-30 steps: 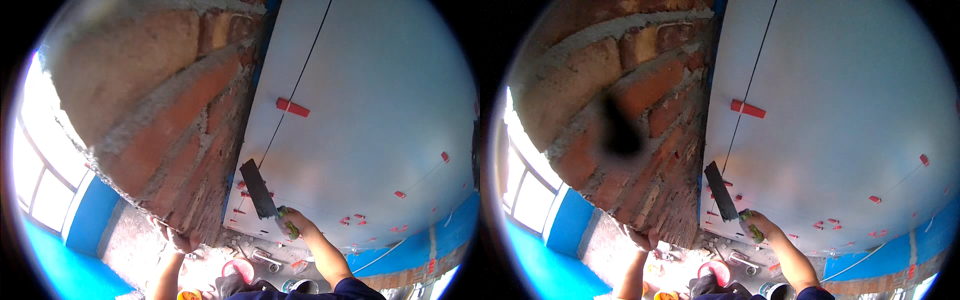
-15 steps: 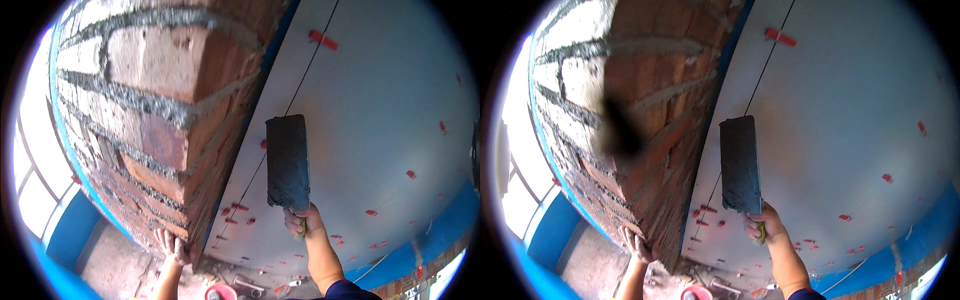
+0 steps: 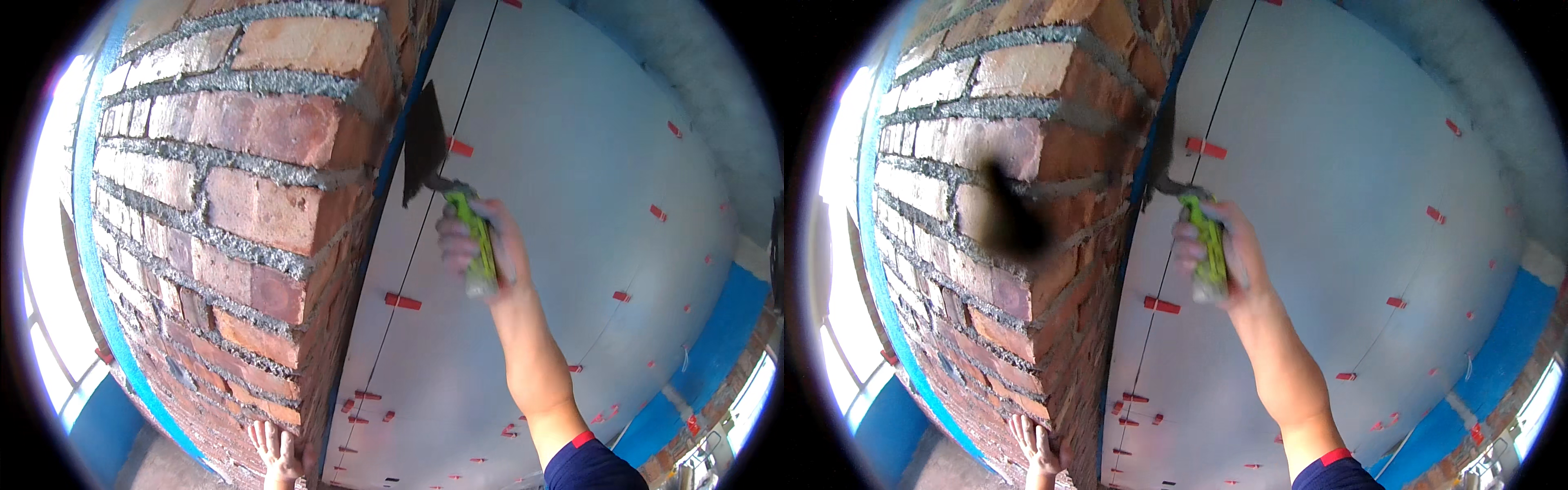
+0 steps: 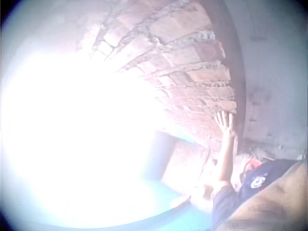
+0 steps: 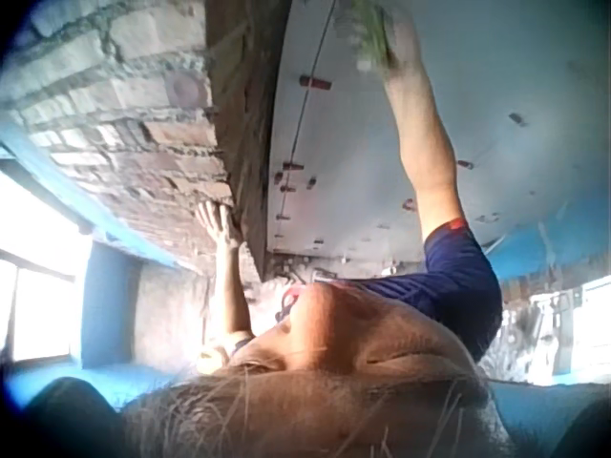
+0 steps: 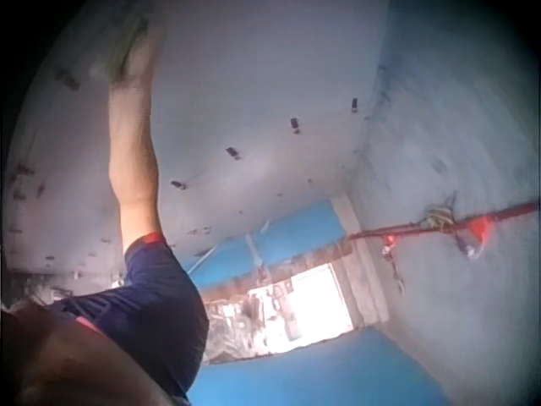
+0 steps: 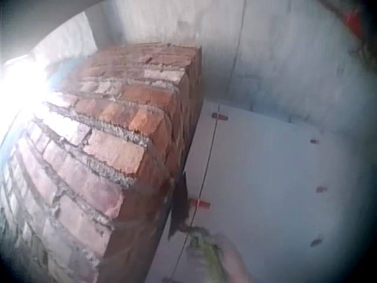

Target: The person applies grout to the gaps between wall tiles using a small trowel, then measures the dimensions of a brick corner and a blue wall segment using a tape measure.

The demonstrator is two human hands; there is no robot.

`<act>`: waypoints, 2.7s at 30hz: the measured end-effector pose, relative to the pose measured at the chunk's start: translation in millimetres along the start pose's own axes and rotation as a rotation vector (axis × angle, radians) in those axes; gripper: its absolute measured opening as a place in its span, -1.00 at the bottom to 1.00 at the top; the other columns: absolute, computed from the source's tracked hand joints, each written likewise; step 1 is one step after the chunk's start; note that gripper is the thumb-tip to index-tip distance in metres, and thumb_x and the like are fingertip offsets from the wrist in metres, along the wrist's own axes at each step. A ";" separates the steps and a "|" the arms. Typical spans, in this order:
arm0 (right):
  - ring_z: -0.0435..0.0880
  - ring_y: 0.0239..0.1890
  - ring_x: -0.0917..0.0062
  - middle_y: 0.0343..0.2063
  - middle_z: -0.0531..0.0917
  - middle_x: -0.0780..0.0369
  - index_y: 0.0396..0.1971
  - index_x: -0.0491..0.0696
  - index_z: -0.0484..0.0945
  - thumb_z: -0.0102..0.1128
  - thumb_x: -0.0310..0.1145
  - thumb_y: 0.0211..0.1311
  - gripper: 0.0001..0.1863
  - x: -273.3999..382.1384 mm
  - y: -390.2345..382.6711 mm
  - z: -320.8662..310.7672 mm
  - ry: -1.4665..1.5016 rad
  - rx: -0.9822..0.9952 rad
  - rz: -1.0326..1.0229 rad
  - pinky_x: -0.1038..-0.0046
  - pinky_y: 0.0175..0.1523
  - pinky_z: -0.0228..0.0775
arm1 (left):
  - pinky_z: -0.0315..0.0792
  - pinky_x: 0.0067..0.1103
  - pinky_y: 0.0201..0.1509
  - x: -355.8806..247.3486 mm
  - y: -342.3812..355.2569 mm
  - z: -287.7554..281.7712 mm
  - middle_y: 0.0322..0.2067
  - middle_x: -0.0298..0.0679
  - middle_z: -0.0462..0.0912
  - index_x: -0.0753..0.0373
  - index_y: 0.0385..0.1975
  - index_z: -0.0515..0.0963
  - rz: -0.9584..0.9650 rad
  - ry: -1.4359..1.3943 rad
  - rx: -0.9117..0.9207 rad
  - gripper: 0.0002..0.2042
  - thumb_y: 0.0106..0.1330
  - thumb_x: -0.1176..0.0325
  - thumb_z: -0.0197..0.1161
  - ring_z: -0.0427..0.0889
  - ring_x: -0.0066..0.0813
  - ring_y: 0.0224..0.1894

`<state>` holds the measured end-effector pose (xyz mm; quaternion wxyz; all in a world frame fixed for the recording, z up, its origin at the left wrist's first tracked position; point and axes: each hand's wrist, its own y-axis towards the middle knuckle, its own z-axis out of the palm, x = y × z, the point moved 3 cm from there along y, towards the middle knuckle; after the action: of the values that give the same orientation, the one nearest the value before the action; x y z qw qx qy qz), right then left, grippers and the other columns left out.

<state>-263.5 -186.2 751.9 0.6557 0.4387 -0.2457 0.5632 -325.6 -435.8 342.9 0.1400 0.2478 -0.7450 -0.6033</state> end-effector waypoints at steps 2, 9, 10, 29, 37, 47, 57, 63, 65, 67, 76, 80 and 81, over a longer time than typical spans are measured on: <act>0.37 -0.63 0.66 -0.55 0.37 0.31 -0.31 -0.05 0.31 0.04 -0.25 0.16 -0.78 12.1 19.8 15.8 0.038 -0.005 -0.025 0.60 -0.54 0.30 | -0.09 0.19 0.26 -1.7 2.2 -2.7 0.22 0.31 0.11 0.36 0.21 0.13 -0.018 0.026 0.097 -0.36 0.18 0.12 0.06 0.06 0.38 0.27; 0.39 -0.56 0.61 -0.54 0.33 0.27 -0.31 -0.08 0.29 0.05 -0.41 0.22 -0.85 -9.7 31.5 42.4 0.065 -0.059 -0.148 0.60 -0.49 0.36 | 0.00 0.16 0.22 -0.7 8.8 -9.2 0.17 0.26 0.21 0.35 0.14 0.24 -0.001 -0.010 0.024 -0.45 0.22 0.13 0.08 0.14 0.36 0.23; 0.40 -0.56 0.62 -0.54 0.32 0.27 -0.31 -0.07 0.29 0.04 -0.42 0.24 -0.87 -19.1 28.0 40.7 0.084 -0.039 -0.136 0.60 -0.48 0.38 | -0.09 0.18 0.26 -1.4 0.8 -6.8 0.23 0.30 0.10 0.33 0.24 0.11 -0.039 0.011 0.093 -0.35 0.19 0.13 0.07 0.05 0.37 0.28; 0.42 -0.59 0.65 -0.53 0.40 0.32 -0.24 0.07 0.26 0.07 -0.17 0.30 -0.77 -87.9 -4.8 0.8 0.378 -0.006 0.110 0.52 -0.47 0.39 | -0.12 0.12 0.29 -8.3 13.0 -0.4 0.30 0.24 -0.04 0.37 0.30 0.00 0.027 0.057 -0.041 -0.36 0.33 0.11 -0.05 -0.05 0.32 0.33; 0.41 -0.73 0.67 -0.64 0.44 0.33 -0.47 0.05 0.25 -0.02 -0.11 0.35 -0.72 -137.5 -87.3 -24.7 0.247 0.124 0.294 0.53 -0.62 0.34 | -0.12 0.11 0.31 -4.9 12.7 -2.0 0.33 0.15 -0.07 0.32 0.32 -0.01 0.025 0.072 -0.023 -0.34 0.34 0.05 -0.04 -0.08 0.26 0.36; 0.38 -0.75 0.65 -0.61 0.42 0.31 -0.22 0.00 0.26 -0.05 0.10 0.31 -0.56 -112.2 -34.0 -67.9 -0.162 -0.076 0.041 0.52 -0.69 0.30 | -0.16 0.11 0.32 -14.3 23.9 -5.7 0.32 0.24 -0.11 0.38 0.32 -0.07 0.049 0.109 -0.003 -0.35 0.36 0.10 -0.08 -0.12 0.28 0.36; 0.41 -0.74 0.61 -0.66 0.43 0.30 -0.21 -0.05 0.34 -0.02 0.13 0.28 -0.51 -179.8 -20.3 -130.3 -0.280 -0.158 0.009 0.52 -0.66 0.31 | -0.19 0.06 0.34 -4.5 7.4 1.3 0.33 0.22 -0.15 0.40 0.32 -0.08 0.005 0.090 -0.004 -0.33 0.37 0.08 -0.10 -0.14 0.26 0.36; 0.43 -0.61 0.68 -0.64 0.41 0.35 -0.19 -0.09 0.39 -0.01 0.19 0.25 -0.44 -251.4 -38.6 -155.3 -0.239 -0.197 0.176 0.57 -0.50 0.37 | -0.19 0.05 0.34 -2.6 8.3 1.6 0.33 0.24 -0.16 0.41 0.32 -0.10 0.017 0.090 0.002 -0.31 0.36 0.05 -0.11 -0.15 0.27 0.36; 0.41 -0.54 0.70 -0.63 0.39 0.37 -0.21 -0.09 0.44 0.00 0.22 0.22 -0.41 -268.0 -46.4 -166.7 -0.417 -0.209 0.138 0.60 -0.41 0.37 | -0.18 0.05 0.34 -6.5 9.5 4.3 0.32 0.27 -0.15 0.40 0.32 -0.11 0.008 0.083 0.009 -0.31 0.34 0.06 -0.10 -0.14 0.29 0.36; 0.41 -0.58 0.69 -0.66 0.40 0.36 -0.28 -0.08 0.44 -0.02 0.20 0.25 -0.45 -285.6 -62.3 -162.3 -0.515 -0.230 0.134 0.59 -0.46 0.36 | -0.18 0.05 0.34 -9.4 14.0 1.8 0.32 0.28 -0.15 0.40 0.32 -0.11 0.008 0.103 0.015 -0.31 0.34 0.07 -0.10 -0.13 0.30 0.35; 0.40 -0.79 0.65 -0.77 0.42 0.32 -0.53 -0.01 0.30 -0.13 0.06 0.37 -0.56 -259.2 -114.9 -134.5 -0.126 0.014 0.247 0.54 -0.71 0.26 | -0.18 0.06 0.34 -10.5 17.7 -4.7 0.32 0.24 -0.14 0.38 0.32 -0.09 0.017 0.098 0.017 -0.32 0.35 0.05 -0.10 -0.13 0.26 0.36; 0.38 -0.79 0.62 -0.73 0.42 0.31 -0.42 -0.01 0.30 -0.05 0.10 0.32 -0.57 -233.8 -89.2 -131.3 -0.002 -0.099 0.229 0.52 -0.70 0.24 | -0.21 0.05 0.36 -6.3 16.3 -4.2 0.36 0.12 -0.17 0.29 0.35 -0.13 0.019 0.083 0.008 -0.31 0.35 0.03 -0.12 -0.18 0.18 0.39; 0.38 -0.79 0.61 -0.71 0.42 0.31 -0.38 -0.01 0.30 -0.03 0.11 0.29 -0.56 -231.9 -82.0 -133.9 0.021 -0.094 0.210 0.52 -0.70 0.23 | -0.22 0.05 0.36 -7.1 16.8 -2.7 0.36 0.12 -0.18 0.28 0.35 -0.13 0.021 0.087 0.009 -0.31 0.35 0.02 -0.12 -0.19 0.17 0.39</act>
<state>-265.0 -191.8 471.9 0.6155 0.3735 -0.3096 0.6210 -321.7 -431.7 360.5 0.1778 0.2666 -0.7433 -0.5872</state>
